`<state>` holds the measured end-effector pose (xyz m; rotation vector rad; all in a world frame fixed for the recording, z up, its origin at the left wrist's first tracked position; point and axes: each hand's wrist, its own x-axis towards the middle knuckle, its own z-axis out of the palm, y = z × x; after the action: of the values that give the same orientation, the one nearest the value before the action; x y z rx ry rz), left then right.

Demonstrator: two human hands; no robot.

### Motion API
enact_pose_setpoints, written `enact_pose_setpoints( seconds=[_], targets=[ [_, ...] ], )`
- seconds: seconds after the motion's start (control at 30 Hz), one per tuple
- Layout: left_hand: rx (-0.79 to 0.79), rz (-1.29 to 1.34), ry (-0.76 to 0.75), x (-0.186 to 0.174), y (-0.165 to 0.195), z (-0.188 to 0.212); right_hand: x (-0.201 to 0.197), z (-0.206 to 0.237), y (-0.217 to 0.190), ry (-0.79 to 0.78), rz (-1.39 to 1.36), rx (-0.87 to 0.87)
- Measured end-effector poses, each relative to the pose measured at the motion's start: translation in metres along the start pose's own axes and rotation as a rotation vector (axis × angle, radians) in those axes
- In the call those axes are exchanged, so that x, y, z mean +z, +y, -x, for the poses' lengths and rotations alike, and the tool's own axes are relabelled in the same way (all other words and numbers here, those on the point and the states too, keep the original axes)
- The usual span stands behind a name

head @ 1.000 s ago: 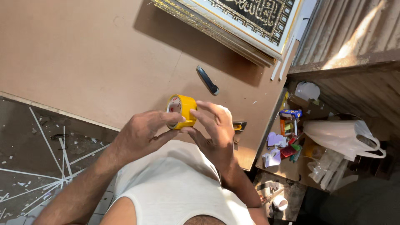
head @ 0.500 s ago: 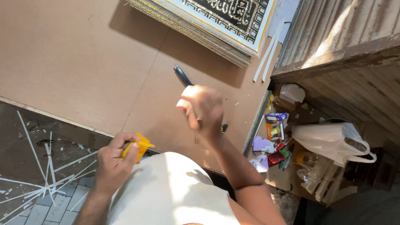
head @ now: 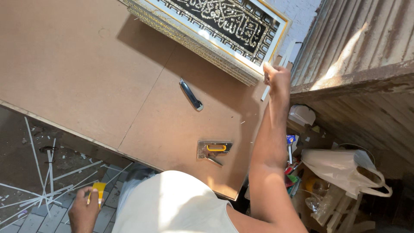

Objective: The person applies yellow tape along the edges of a rectangular frame on a workbench, then uses a utility knife to trim excess tape and smooths the edges. They repeat the taping and trimming process on another frame, handling the frames and tools directly.

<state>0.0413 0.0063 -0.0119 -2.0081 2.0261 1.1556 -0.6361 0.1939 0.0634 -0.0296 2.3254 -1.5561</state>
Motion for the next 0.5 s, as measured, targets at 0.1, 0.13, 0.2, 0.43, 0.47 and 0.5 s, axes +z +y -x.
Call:
enact_pose_setpoints(
  seconds=[0.1,0.13,0.2,0.43,0.47,0.5],
  targets=[
    [-0.199,-0.079,-0.034,0.008,-0.024,0.004,-0.002,0.043,0.023,-0.021,-0.251,0.049],
    [-0.233,-0.098,-0.061,0.011,-0.033,0.004,-0.001,0.063,0.036,-0.1,-0.323,0.075],
    [-0.286,-0.121,-0.113,0.02,-0.056,0.005,0.013,0.101,0.062,-0.211,-0.442,0.154],
    [-0.168,0.012,-0.26,0.017,-0.106,0.004,0.041,0.139,0.103,-0.223,-0.826,0.411],
    [-0.34,0.056,-0.467,0.008,-0.102,-0.006,0.042,0.132,0.1,-0.177,-0.853,0.383],
    [-0.289,-0.033,-0.38,0.004,-0.098,-0.003,0.041,0.125,0.098,-0.133,-0.879,0.353]
  ],
)
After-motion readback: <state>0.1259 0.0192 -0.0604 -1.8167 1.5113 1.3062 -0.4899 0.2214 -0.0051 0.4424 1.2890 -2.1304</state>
